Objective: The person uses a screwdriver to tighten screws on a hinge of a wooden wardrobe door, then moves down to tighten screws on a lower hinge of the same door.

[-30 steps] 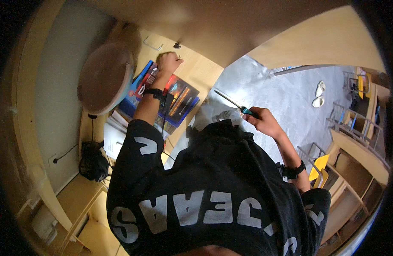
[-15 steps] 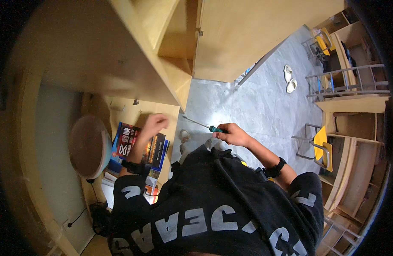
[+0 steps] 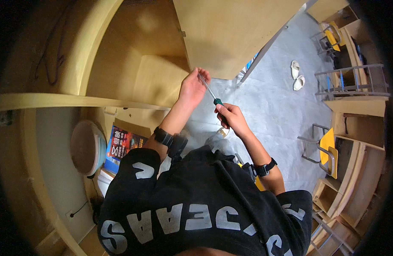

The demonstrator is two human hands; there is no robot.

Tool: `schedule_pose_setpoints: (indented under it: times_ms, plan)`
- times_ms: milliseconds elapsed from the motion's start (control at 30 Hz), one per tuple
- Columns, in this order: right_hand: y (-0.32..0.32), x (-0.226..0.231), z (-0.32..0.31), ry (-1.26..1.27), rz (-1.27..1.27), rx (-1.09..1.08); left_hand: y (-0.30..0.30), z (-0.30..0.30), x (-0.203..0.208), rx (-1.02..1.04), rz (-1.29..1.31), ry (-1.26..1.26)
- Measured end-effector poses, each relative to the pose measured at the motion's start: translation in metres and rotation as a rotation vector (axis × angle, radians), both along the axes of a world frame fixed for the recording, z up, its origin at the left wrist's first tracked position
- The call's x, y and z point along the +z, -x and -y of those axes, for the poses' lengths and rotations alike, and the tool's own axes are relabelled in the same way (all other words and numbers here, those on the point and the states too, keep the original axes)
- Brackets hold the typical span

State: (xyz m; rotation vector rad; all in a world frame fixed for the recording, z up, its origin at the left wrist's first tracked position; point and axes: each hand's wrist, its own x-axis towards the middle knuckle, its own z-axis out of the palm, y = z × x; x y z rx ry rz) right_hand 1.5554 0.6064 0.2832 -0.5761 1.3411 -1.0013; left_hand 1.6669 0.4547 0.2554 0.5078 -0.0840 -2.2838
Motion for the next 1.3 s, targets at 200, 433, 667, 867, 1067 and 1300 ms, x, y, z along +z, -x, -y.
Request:
schedule_pose_setpoints:
  times_ms: [200, 433, 667, 867, 1067, 1300]
  plan:
    - [0.025, -0.02, 0.015, -0.009, 0.173, 0.009, 0.022, 0.009, -0.025, 0.087, -0.017, -0.087]
    - [0.036, -0.033, 0.035, -0.059, 0.218, -0.023, 0.034, 0.029, -0.043, 0.062, -0.084, -0.04]
    - [0.033, -0.023, 0.075, -0.156, 0.493, -0.144, 0.042, 0.076, -0.045, -0.015, -0.014, 0.002]
    - [0.014, -0.049, 0.153, -0.201, 0.605, -0.276, 0.06, 0.143, -0.09, 0.046, -0.021, -0.189]
    - [-0.006, -0.116, 0.215, -0.108, 0.43, -0.285, 0.057, 0.205, -0.132, 0.052, 0.227, -0.187]
    - [-0.018, -0.12, 0.237, -0.104, 0.383, -0.265, 0.044, 0.232, -0.144, 0.032, 0.209, -0.171]
